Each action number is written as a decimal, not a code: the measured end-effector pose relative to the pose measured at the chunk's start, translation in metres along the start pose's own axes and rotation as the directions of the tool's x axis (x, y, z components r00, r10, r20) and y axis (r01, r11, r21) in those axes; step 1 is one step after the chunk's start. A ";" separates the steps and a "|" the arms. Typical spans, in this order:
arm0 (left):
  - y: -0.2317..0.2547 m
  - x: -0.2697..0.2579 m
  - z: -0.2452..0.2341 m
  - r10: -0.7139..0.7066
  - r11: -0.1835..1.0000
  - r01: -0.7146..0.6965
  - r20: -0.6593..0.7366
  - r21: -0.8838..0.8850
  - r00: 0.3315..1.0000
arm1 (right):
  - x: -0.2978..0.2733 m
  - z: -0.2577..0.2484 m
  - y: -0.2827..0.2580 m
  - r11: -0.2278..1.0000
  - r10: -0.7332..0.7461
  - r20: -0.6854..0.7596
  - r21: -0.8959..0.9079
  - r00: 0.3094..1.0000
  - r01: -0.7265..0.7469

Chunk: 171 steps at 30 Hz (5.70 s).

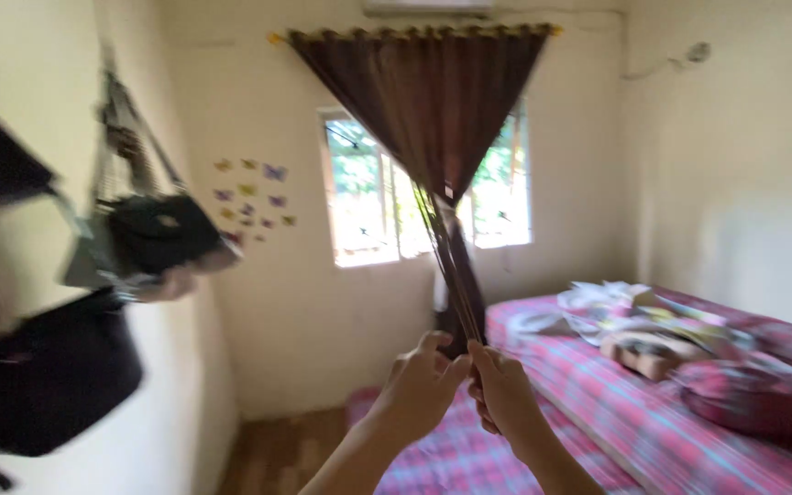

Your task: Arranging pillows, straightening blankets, and using a lidi broom to smooth the bedsheet.

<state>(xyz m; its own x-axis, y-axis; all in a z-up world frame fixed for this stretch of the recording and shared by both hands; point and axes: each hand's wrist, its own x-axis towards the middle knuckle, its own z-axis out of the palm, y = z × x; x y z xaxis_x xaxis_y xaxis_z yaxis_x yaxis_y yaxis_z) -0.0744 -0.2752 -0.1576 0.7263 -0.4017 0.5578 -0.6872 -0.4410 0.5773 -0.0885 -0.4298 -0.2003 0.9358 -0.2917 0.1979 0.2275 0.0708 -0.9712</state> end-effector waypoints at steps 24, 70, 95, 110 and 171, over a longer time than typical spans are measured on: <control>-0.119 -0.194 0.322 -0.869 0.320 0.822 0.201 -0.471 0.453 | -0.054 -0.424 0.356 0.772 0.314 -0.313 -0.466 0.896 -0.433; -0.336 -0.282 0.337 -0.973 -0.065 0.844 0.221 -0.532 0.064 | 0.017 -0.206 0.527 0.736 0.672 0.119 -0.209 0.731 -0.643; -0.278 -0.353 0.353 -0.982 -0.071 0.801 0.183 -0.594 0.049 | -0.082 -0.241 0.419 0.497 0.868 0.212 -0.411 0.450 -0.765; -0.154 -0.412 0.360 -0.996 0.003 0.763 0.063 -0.646 0.057 | -0.159 -0.340 0.433 0.469 0.872 0.042 -0.355 0.487 -0.809; -0.179 -0.435 0.318 -0.982 0.072 0.895 0.126 -0.441 0.141 | -0.220 -0.321 0.309 0.419 0.866 0.406 -0.265 0.294 -0.868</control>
<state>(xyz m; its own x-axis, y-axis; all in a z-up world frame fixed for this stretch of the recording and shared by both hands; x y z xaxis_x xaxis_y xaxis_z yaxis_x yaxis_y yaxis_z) -0.2628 -0.2762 -0.6935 0.7791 0.2755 -0.5632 0.5940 -0.0370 0.8036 -0.3109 -0.6497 -0.5863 0.5809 0.3625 -0.7288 -0.7888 0.0297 -0.6140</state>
